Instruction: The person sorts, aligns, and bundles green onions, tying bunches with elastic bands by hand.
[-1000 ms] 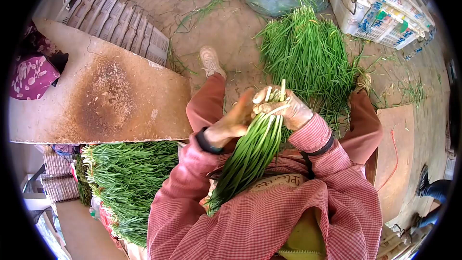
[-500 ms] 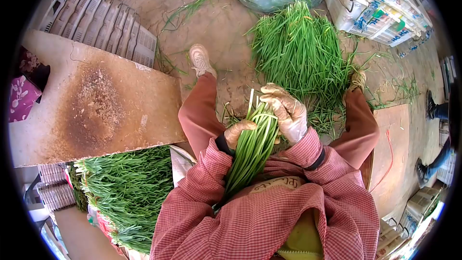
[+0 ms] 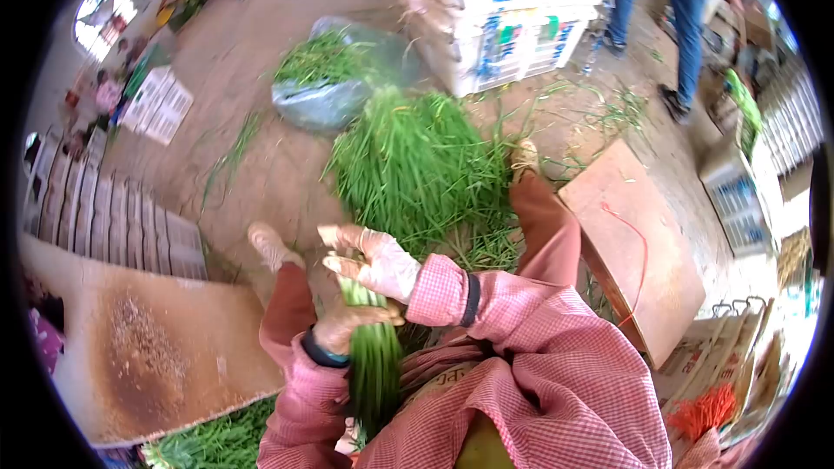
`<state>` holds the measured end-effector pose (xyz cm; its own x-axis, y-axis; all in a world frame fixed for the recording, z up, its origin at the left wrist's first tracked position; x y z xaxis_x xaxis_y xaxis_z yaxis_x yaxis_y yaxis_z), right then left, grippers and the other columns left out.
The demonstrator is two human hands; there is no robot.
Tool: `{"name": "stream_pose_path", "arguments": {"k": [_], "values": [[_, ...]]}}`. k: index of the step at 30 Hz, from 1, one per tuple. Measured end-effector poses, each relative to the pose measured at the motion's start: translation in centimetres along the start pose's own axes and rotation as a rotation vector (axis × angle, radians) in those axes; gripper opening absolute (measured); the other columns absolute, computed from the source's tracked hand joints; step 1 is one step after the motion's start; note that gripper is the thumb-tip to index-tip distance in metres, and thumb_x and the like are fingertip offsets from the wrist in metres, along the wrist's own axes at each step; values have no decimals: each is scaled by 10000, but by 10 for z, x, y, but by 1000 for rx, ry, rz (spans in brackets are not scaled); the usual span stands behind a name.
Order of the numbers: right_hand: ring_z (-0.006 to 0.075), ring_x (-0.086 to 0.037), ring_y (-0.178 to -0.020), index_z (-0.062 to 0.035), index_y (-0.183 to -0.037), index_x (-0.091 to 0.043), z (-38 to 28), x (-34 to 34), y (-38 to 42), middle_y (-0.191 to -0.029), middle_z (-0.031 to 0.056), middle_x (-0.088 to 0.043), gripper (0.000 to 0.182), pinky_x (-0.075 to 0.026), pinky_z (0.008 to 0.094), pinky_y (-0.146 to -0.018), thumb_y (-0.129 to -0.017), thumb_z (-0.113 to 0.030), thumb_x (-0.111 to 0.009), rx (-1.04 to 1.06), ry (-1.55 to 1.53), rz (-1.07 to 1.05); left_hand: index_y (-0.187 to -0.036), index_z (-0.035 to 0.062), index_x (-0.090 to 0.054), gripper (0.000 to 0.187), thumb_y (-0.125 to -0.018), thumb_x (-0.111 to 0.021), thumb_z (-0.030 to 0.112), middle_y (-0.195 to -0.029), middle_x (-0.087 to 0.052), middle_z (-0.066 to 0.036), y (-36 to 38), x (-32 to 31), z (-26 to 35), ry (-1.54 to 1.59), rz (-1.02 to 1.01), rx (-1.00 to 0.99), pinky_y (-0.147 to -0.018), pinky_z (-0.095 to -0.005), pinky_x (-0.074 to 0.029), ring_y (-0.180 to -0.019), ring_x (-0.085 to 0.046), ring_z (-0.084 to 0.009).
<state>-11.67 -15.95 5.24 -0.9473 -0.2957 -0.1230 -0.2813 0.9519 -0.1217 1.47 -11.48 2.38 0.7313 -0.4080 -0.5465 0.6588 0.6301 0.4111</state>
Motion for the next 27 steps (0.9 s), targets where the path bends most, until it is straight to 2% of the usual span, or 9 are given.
{"name": "stream_pose_path", "arguments": {"k": [2, 4, 5, 7, 10, 12, 17, 23, 27], "values": [[230, -317, -1208, -4, -1326, -202, -36, 8, 9, -1305, 173, -325, 706, -307, 330, -970, -796, -235, -608, 10, -636, 33, -988, -54, -538, 291, -700, -575, -66, -870, -613, -148, 3, -16, 41, -16, 99, -106, -746, -333, -498, -833, -596, -231], [272, -264, -1244, 1, -1347, -112, -46, 10, 18, -1346, 191, -244, 855, -237, 339, -1016, -748, -278, -654, 179, -431, 68, -1090, -38, -477, 375, -723, -554, -52, -855, -591, -127, -4, -35, 90, -175, 223, -380, -759, -333, -486, -815, -581, -219], [291, -257, -1248, 5, -1349, -89, -38, 11, 21, -1356, 194, -221, 916, -207, 342, -1032, -717, -300, -678, 246, 70, 82, -1154, -21, -439, 419, -748, -542, -29, -861, -574, -116, -10, -39, 103, -270, 245, -623, -771, -342, -474, -821, -567, -217], [296, -242, -1258, 2, -1346, -110, -39, 3, 34, -1365, 176, -216, 962, -161, 351, -1054, -666, -336, -701, 227, 44, -14, -1226, 29, -353, 508, -753, -530, -28, -850, -529, -75, -17, -71, 117, 81, 102, -720, -734, -313, -486, -808, -540, -179], [252, -497, -1059, -22, -1287, -254, -66, 32, 41, -1201, 157, -447, 827, -434, 352, -864, -650, -349, -668, 76, 216, 16, -1245, 39, -333, 550, -744, -557, 2, -901, -516, -74, -31, -109, 132, 139, -122, -651, -785, -328, -490, -856, -524, -182], [281, -601, -806, -31, -1024, -494, -87, 64, 61, -832, 175, -596, 510, -498, 323, -653, -629, -315, -645, 121, 407, 174, -1256, 28, -315, 577, -743, -580, 46, -969, -509, -101, -56, -131, 122, 183, -197, -660, -812, -348, -481, -903, -516, -202], [165, -584, -787, -25, -996, -578, -133, 185, 178, -868, 78, -630, 429, -472, 274, -729, -626, -205, -697, -259, 250, 303, -1312, 15, -228, 744, -732, -650, 213, -1288, -359, -191, -103, -189, 71, 49, -447, -386, -959, -397, -372, -1197, -360, -283], [185, -580, -603, 18, -870, -605, -16, 311, 283, -720, 94, -613, 323, -468, 313, -567, -607, -140, -706, -665, 241, 1404, -1249, 50, -363, 525, -791, -583, 182, -1216, -457, -117, -152, -116, 44, 109, -110, -179, -928, -344, -380, -1176, -398, -239], [268, -628, -737, -2, -901, -604, 85, 385, 309, -791, 176, -633, 421, -491, 347, -654, -580, -253, -707, -848, 772, 1435, -1235, 53, -374, 506, -789, -581, 172, -1184, -484, -111, -161, -60, 41, 58, 83, -91, -920, -330, -348, -1136, -443, -215]]}}
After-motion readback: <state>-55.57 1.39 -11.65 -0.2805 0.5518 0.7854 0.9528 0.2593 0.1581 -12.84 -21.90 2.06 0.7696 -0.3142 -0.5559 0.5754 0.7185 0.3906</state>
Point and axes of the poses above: each hand's wrist, its own y-axis away from the middle knuckle, its own x-axis out of the back of the hand, z = x × y, the point moved 2 cm from there along -y, towards the middle knuckle
